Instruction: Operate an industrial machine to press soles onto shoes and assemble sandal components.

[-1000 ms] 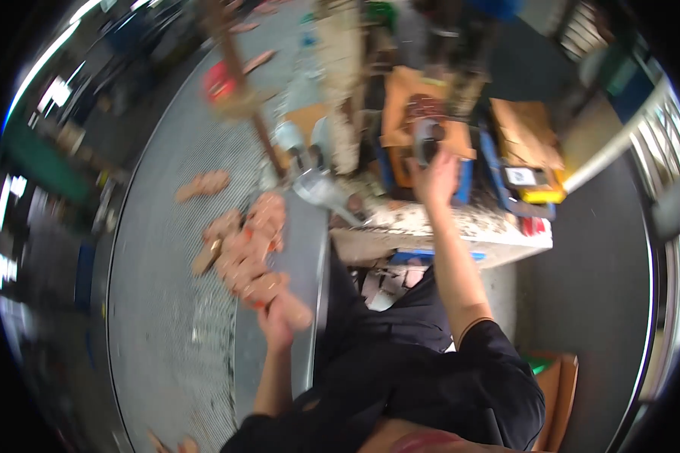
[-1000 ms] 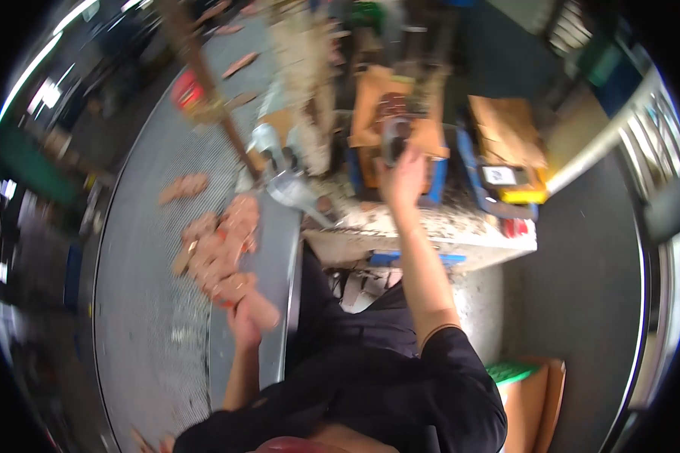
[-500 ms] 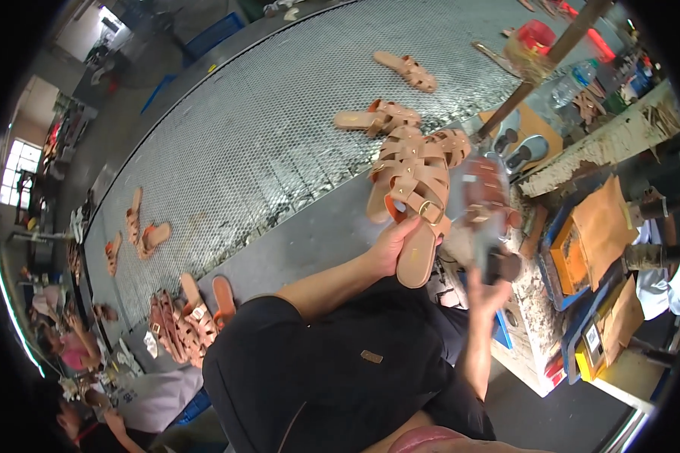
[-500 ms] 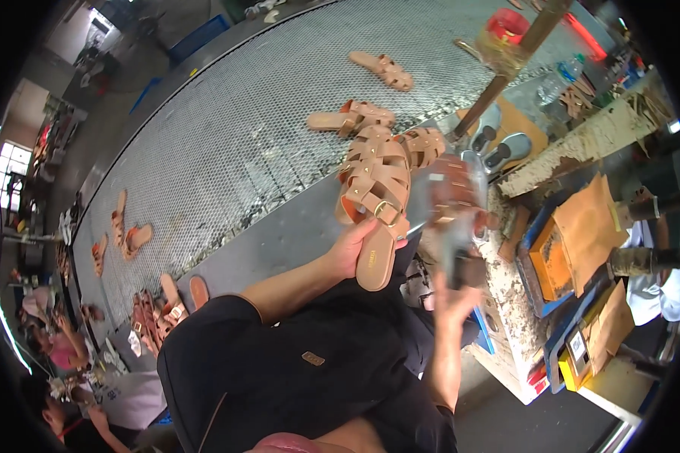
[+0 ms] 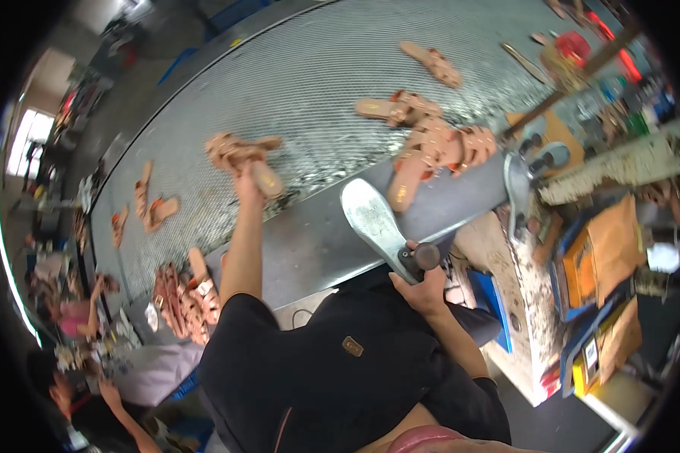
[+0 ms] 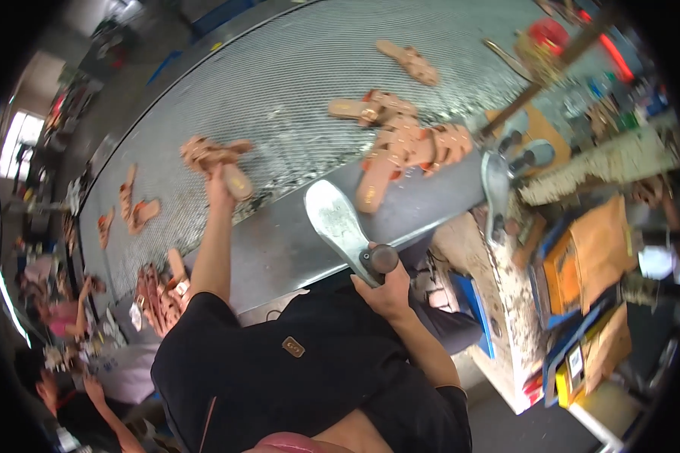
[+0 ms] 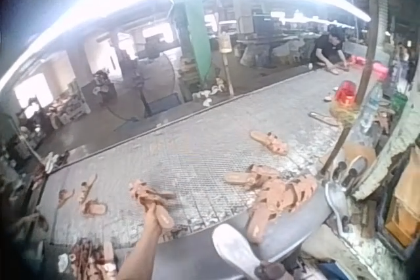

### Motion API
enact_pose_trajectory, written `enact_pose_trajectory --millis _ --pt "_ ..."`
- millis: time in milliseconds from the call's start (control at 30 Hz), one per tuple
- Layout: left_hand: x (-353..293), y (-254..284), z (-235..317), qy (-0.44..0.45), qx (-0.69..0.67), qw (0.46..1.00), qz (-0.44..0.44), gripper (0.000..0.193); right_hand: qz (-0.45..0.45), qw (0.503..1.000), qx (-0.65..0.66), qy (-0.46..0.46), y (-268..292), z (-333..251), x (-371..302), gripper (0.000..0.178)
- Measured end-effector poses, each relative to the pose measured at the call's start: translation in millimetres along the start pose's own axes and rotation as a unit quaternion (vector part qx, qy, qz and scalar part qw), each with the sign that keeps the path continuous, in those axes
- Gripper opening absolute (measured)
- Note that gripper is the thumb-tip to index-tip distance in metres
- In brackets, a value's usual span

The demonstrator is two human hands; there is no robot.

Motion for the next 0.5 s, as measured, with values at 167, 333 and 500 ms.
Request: enact_pose_trajectory --millis 167,333,500 --pt "-114.4 -137.9 -44.2 0.096 0.032 0.982 -0.158 0.03 0.085 0.995 -0.015 -0.055 52.1 46.3 -15.5 0.072" --pt "-223.8 -230.0 -143.7 0.154 0.107 0.925 -0.329 0.029 0.22 0.971 0.018 -0.093 104.8 66.8 -41.1 0.067" --pt "-301.9 -324.5 -189.9 0.114 0.203 0.86 -0.455 0.035 0.302 0.934 0.019 -0.189 148.3 105.4 -85.5 0.065"
Point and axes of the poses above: each hand's wrist, its own x-axis towards the middle knuckle, its own y-axis out of the back of the hand, z = x × y, the point moved 10 cm from there along x, towards the middle knuckle, and after that the axes turned 1 degree about z, right-handed, at the moved point
